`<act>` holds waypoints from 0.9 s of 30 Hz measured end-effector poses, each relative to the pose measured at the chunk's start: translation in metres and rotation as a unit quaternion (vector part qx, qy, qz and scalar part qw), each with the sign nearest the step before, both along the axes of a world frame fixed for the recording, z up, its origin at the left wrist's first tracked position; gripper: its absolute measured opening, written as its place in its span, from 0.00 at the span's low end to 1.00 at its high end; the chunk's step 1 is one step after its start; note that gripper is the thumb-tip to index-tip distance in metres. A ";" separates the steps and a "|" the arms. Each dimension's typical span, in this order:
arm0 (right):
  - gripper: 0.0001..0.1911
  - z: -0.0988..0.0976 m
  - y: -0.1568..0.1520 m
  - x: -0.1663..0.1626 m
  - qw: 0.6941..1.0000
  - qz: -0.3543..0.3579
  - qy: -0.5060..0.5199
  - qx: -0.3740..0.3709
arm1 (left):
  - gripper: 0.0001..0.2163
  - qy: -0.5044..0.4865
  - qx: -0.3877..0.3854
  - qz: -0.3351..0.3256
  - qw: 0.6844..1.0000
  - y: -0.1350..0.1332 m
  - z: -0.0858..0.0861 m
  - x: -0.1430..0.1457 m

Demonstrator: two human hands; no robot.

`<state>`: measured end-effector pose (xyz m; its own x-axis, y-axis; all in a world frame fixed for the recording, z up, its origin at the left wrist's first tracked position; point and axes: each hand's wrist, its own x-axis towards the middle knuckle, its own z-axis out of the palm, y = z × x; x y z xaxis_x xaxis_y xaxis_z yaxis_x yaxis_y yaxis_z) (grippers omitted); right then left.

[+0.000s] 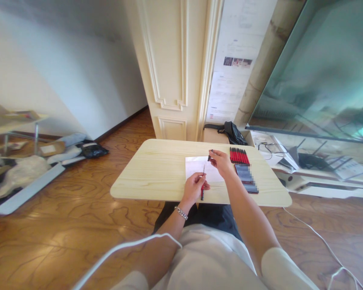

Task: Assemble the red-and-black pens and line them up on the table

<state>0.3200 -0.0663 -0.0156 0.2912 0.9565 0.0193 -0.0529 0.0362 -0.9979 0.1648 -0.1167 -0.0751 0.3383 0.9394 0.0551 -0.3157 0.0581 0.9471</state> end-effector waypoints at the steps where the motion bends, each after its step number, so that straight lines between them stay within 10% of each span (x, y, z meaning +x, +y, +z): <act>1: 0.21 -0.003 0.002 0.000 0.998 -0.001 -0.055 -0.010 | 0.19 -0.002 0.000 0.005 1.000 0.000 0.000 0.000; 7: 0.13 -0.026 -0.002 -0.017 0.897 -0.023 -0.432 -0.089 | 0.17 -0.014 -0.004 0.021 1.000 -0.001 0.006 -0.001; 13: 0.11 -0.033 -0.006 -0.029 0.830 -0.002 -0.541 -0.134 | 0.16 -0.008 0.006 0.028 1.000 -0.001 0.008 -0.002; 27: 0.18 -0.019 -0.031 -0.025 0.974 0.066 -0.214 0.020 | 0.18 0.015 -0.001 0.033 0.999 -0.002 0.009 0.000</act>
